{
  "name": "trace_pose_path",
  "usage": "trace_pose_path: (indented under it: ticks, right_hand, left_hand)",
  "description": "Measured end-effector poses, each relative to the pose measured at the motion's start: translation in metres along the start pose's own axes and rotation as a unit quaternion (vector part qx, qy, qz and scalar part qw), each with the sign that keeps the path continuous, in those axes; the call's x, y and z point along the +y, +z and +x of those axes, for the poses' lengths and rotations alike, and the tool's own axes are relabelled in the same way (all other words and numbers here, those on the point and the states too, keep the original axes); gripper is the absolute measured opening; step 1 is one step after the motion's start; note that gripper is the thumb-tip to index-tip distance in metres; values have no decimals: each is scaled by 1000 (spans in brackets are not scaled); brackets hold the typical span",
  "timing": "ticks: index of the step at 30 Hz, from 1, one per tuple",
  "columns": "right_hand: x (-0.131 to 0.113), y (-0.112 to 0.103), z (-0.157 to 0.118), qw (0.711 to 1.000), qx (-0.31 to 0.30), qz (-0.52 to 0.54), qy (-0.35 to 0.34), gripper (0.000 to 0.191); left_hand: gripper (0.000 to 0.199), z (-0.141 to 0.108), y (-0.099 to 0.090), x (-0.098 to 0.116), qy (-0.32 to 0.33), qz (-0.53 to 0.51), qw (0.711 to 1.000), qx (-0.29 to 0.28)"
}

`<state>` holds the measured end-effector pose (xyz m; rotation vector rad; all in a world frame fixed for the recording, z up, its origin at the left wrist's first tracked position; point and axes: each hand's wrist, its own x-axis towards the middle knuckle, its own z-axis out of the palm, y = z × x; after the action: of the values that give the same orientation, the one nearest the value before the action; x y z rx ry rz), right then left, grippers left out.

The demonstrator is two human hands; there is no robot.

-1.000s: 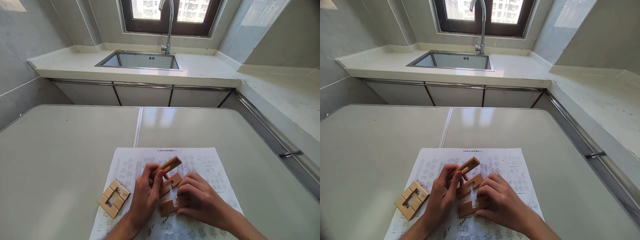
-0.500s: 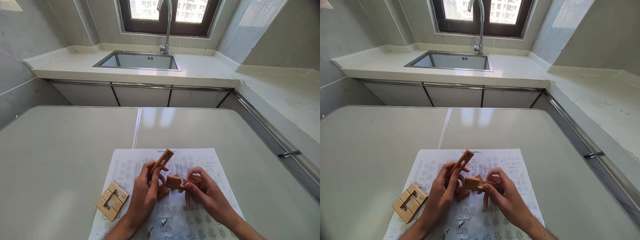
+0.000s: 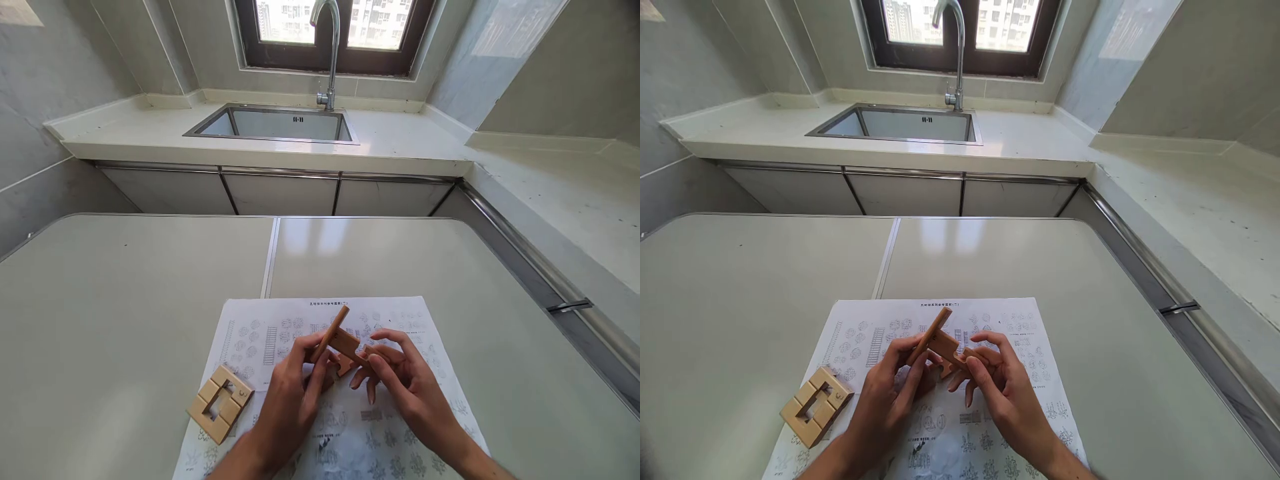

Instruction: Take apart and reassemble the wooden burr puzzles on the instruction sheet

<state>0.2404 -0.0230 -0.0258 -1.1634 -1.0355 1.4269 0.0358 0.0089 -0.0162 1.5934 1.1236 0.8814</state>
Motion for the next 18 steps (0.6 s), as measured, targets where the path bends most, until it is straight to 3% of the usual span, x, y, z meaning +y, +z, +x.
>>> trace_pose_path:
  ticks: [11, 18]
  right_hand:
    - [-2, -1, 1, 1000, -11, 24, 8, 31]
    - [-2, 1, 1, 999, 1, 35, 11, 31]
  left_hand:
    - [28, 0, -2, -7, 89, 111, 990, 14]
    - [36, 0, -1, -7, 112, 155, 981, 19]
